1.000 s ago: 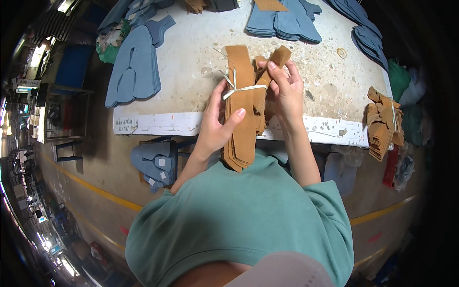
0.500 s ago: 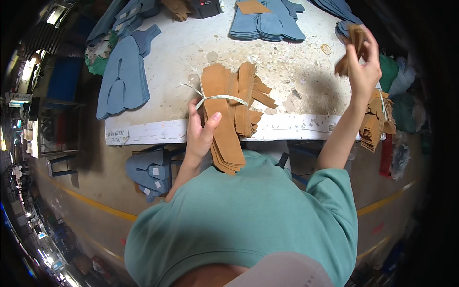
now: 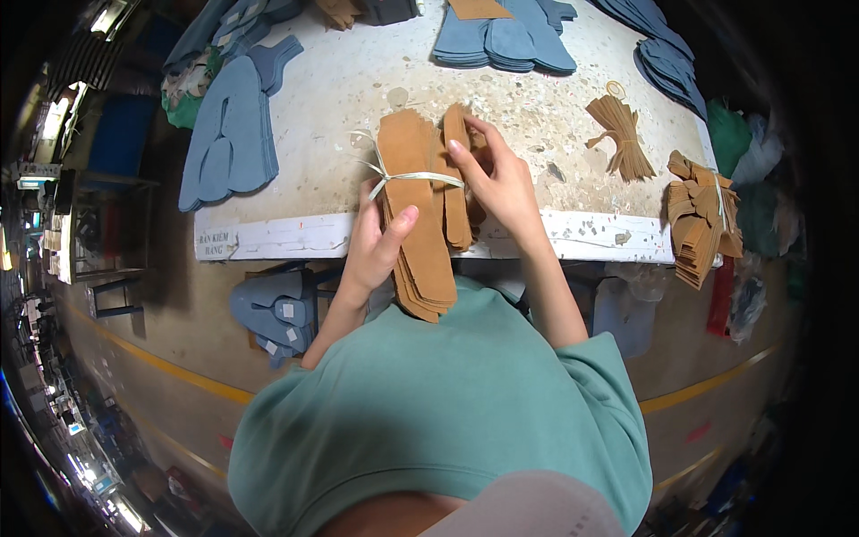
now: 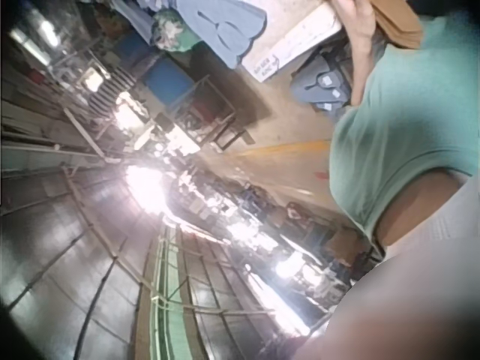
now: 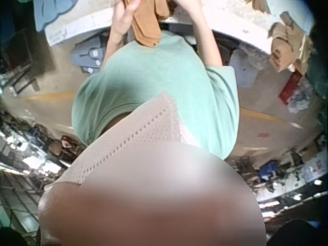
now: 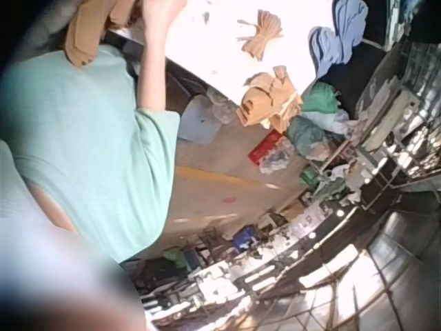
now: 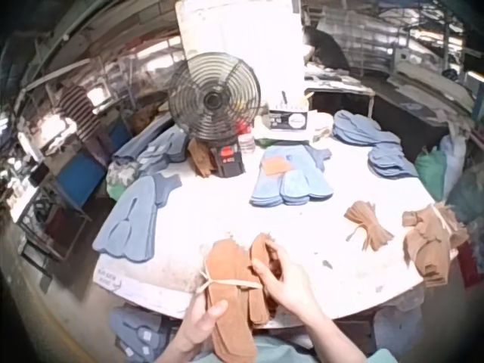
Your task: The person sorts and stacks brown cardboard pieces on a workbench, aligning edges and bundling them with a rubber band. They repeatedly pick up, align, and place the pieces into neat stacks, then secure a bundle with a rubber band.
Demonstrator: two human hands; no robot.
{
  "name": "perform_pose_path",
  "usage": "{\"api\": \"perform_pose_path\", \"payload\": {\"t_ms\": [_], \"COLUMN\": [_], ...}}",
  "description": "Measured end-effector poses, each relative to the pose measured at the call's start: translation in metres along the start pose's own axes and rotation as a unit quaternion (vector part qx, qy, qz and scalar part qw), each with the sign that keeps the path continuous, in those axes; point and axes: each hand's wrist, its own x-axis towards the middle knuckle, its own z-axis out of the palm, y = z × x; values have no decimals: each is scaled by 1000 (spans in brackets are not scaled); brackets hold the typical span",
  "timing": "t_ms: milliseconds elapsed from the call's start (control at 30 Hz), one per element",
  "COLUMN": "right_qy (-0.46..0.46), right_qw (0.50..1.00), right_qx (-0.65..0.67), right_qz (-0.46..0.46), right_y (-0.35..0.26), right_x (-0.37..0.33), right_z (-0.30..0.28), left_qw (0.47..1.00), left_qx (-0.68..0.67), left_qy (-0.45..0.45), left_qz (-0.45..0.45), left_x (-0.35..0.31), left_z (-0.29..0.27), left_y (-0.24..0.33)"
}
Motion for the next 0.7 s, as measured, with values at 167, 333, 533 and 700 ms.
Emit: {"api": "perform_pose_path", "payload": {"t_ms": [167,333,533,700], "right_qy": [64,144,311,308], "right_qw": [972,950,889,904], "right_qx": [220,239,212,-119], "right_qz": [-50,-142,-260,-273], "right_y": [-20,-30,-46,-34], "right_x": [10,19,60,48], "right_z": [1,-9,-62,-124], "left_qw": [1000,1000,998,980], "left_qx": [-30,2,-50,-184], "left_qy": [-4,24,9,9], "left_qz": [0,8,-28,-81], "left_x": [-1,1,-3,-9], "left_z": [3,10,15,10], "left_y": [0,2,1,-1]}}
